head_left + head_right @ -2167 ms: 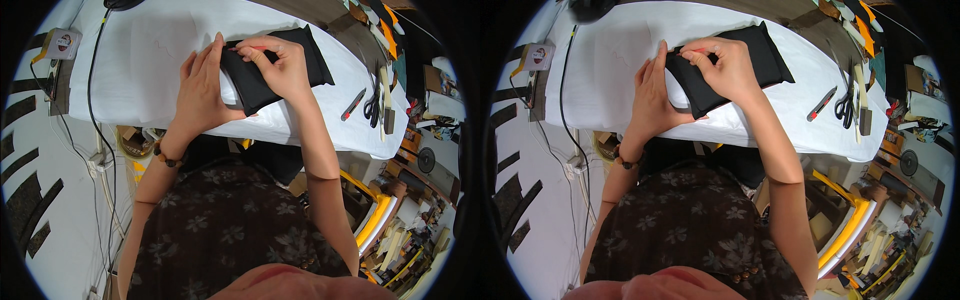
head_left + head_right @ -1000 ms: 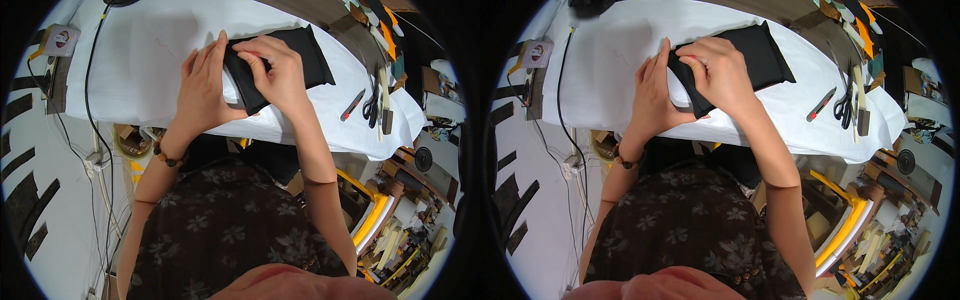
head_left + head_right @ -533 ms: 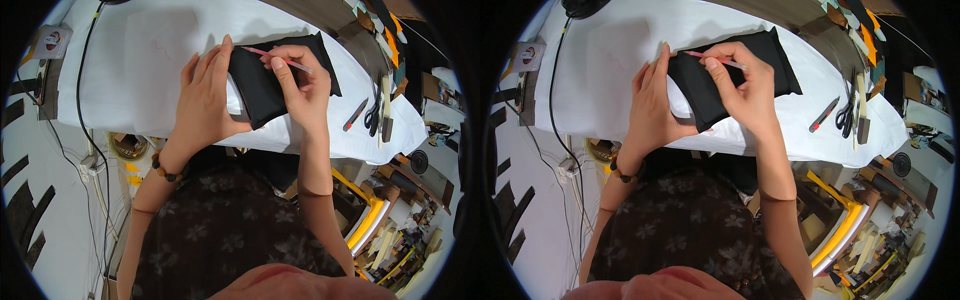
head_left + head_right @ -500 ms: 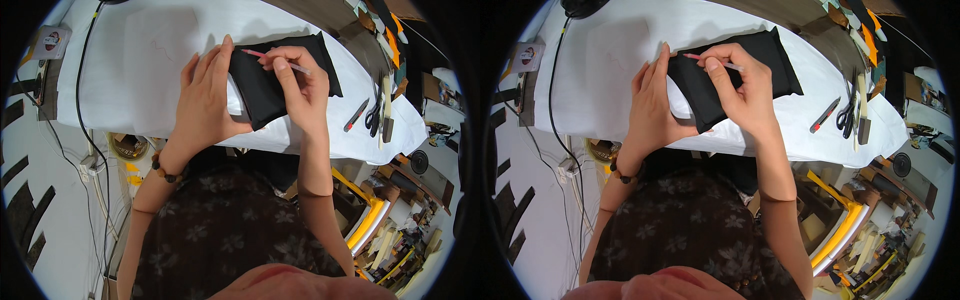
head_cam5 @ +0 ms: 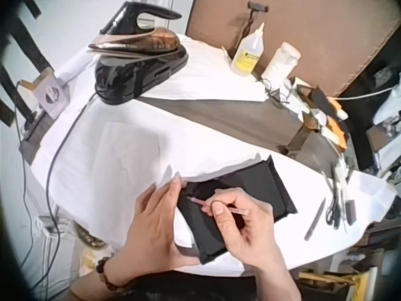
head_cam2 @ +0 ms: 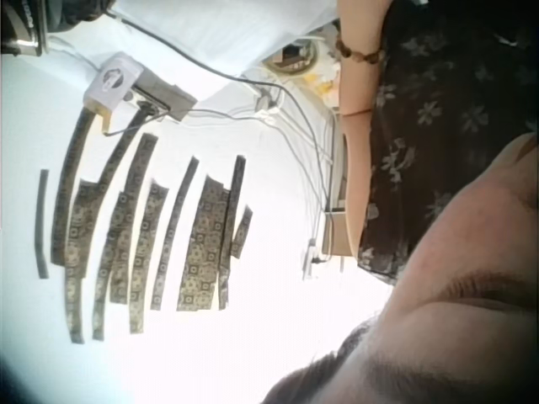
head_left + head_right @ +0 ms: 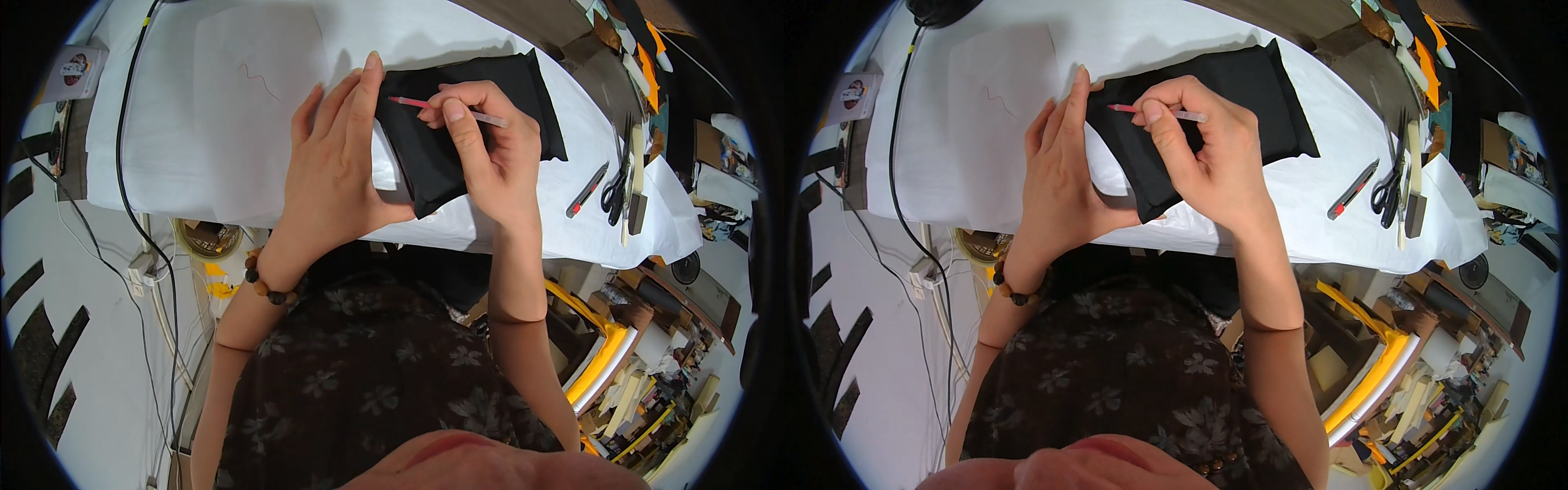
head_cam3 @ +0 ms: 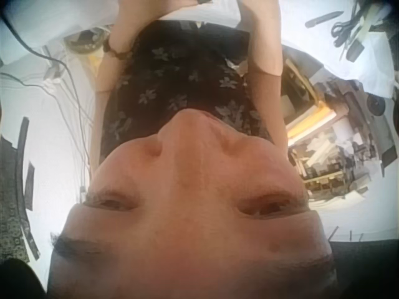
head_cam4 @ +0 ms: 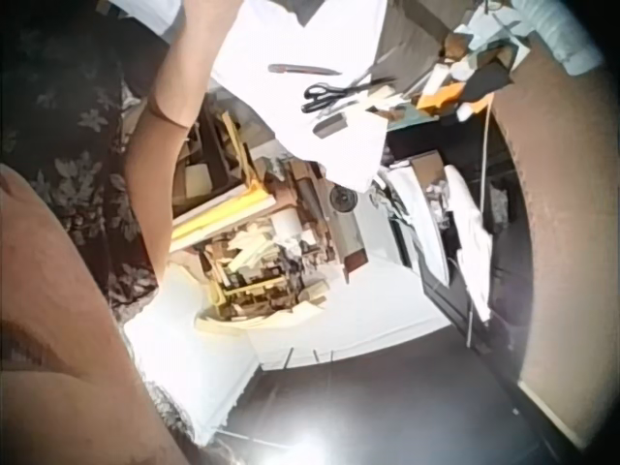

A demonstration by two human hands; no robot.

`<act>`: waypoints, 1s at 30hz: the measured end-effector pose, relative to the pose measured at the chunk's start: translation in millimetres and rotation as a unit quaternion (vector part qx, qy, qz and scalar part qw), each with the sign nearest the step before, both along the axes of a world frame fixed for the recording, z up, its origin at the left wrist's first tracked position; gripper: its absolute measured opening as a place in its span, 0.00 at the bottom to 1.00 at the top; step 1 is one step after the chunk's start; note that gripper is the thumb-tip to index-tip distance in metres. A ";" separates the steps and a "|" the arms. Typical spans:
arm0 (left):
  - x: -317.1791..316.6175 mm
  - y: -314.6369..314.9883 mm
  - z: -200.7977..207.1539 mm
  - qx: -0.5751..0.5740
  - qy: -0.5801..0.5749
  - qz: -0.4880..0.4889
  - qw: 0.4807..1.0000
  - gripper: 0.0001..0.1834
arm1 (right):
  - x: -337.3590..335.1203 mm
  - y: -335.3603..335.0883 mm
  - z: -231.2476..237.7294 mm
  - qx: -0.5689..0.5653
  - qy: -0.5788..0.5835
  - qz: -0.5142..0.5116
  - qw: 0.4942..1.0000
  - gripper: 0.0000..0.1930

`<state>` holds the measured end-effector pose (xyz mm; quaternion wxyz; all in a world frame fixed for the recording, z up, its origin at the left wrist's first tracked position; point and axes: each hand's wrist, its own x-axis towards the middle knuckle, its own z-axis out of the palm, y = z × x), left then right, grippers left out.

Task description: The person folds a black fabric piece on a white work surface, aligning edges and smoothing creases. The person then uses a red marking tool to draw lines on the folded fabric.

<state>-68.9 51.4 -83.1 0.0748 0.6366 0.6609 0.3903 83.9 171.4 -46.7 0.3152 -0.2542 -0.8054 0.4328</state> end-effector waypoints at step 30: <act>2.2 0.7 -3.1 0.012 -0.024 0.004 1.000 0.79 | -11.2 -8.0 -11.8 -0.097 0.099 -0.084 0.987 0.07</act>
